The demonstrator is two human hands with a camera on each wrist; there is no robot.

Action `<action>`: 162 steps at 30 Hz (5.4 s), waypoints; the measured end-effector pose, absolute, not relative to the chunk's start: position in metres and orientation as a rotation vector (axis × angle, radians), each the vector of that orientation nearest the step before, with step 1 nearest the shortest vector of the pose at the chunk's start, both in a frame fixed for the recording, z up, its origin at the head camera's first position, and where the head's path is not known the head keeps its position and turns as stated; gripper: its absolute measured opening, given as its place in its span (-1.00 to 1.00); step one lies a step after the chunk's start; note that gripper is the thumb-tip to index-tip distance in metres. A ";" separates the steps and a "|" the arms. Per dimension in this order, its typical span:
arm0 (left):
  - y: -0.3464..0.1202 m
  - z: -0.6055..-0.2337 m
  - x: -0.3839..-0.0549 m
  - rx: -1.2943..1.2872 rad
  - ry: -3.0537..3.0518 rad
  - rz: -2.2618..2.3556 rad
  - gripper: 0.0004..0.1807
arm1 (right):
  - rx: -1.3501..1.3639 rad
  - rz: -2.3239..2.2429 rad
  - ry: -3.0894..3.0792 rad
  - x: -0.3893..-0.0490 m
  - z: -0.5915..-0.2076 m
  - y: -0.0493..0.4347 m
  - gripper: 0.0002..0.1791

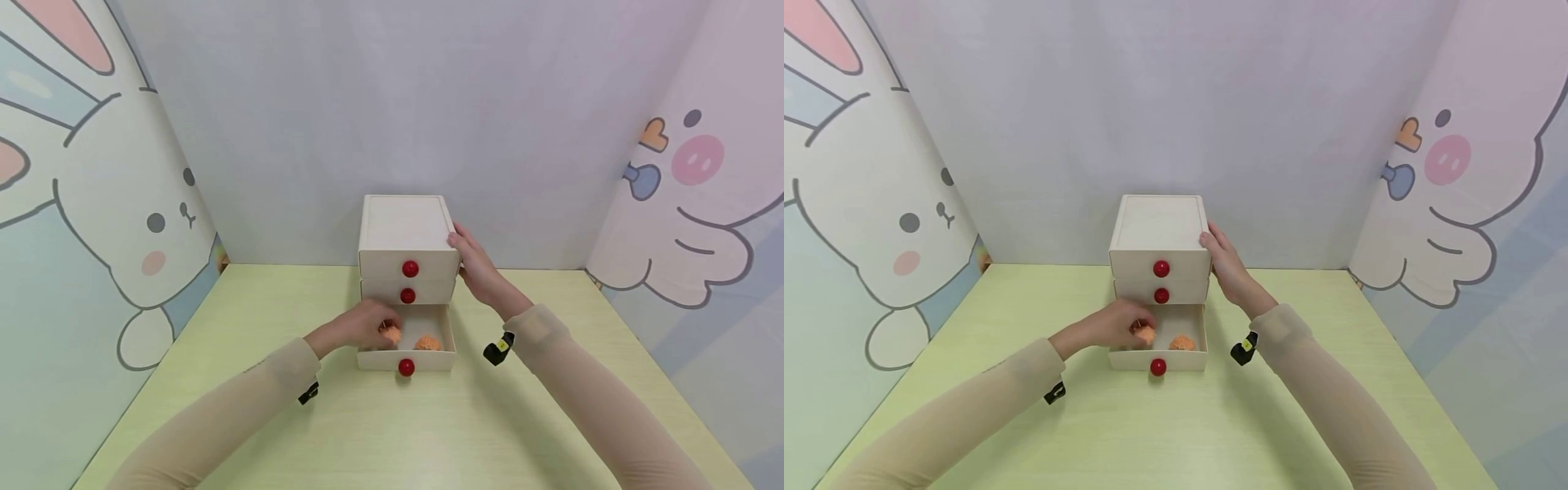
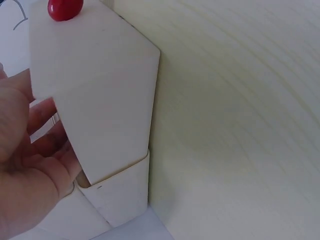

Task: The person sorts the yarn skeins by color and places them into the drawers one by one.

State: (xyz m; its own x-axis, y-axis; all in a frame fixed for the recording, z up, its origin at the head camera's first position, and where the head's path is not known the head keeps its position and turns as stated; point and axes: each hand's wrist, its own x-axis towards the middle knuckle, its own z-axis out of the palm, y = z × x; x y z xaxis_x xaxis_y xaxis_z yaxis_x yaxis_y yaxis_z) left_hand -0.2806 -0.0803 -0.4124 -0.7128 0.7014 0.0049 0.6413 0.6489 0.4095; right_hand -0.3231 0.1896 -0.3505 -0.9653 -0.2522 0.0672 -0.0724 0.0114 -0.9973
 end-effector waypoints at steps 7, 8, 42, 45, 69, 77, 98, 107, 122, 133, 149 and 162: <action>-0.076 -0.418 -0.281 1.187 2.739 0.521 -0.77 | -0.350 -2.088 2.144 -0.324 -0.352 0.191 -0.26; -0.075 -0.418 -0.281 1.194 2.742 0.512 -0.77 | -0.346 -2.087 2.144 -0.324 -0.352 0.191 -0.26; -0.077 -0.407 -0.280 1.082 2.664 0.611 -0.71 | -0.357 -2.076 2.148 -0.325 -0.353 0.192 -0.25; -0.080 -0.402 -0.278 1.081 2.669 0.645 -0.72 | -0.358 -2.078 2.149 -0.326 -0.354 0.192 -0.25; -0.107 -0.392 -0.251 0.946 2.602 1.040 -0.63 | -0.351 -2.083 2.145 -0.326 -0.354 0.194 -0.25; -0.121 -0.398 -0.233 0.837 2.535 1.186 -0.60 | -0.337 -2.083 2.146 -0.326 -0.355 0.193 -0.23; -0.125 -0.428 -0.190 0.501 2.017 1.506 -0.56 | -0.351 -2.089 2.147 -0.327 -0.353 0.191 -0.24; -0.113 -0.436 -0.190 0.351 1.850 1.560 -0.53 | -0.344 -2.096 2.136 -0.327 -0.354 0.192 -0.23; -0.089 -0.446 -0.197 0.132 1.550 1.680 -0.49 | -0.351 -2.102 2.133 -0.326 -0.354 0.191 -0.25; -0.076 -0.455 -0.199 -0.002 1.342 1.807 -0.41 | -0.347 -2.105 2.134 -0.326 -0.354 0.190 -0.26; -0.065 -0.462 -0.201 -0.134 1.306 1.941 -0.51 | -0.356 -2.097 2.137 -0.327 -0.354 0.191 -0.26; -0.062 -0.461 -0.201 -0.166 1.337 1.970 -0.55 | -0.352 -2.092 2.134 -0.325 -0.353 0.191 -0.27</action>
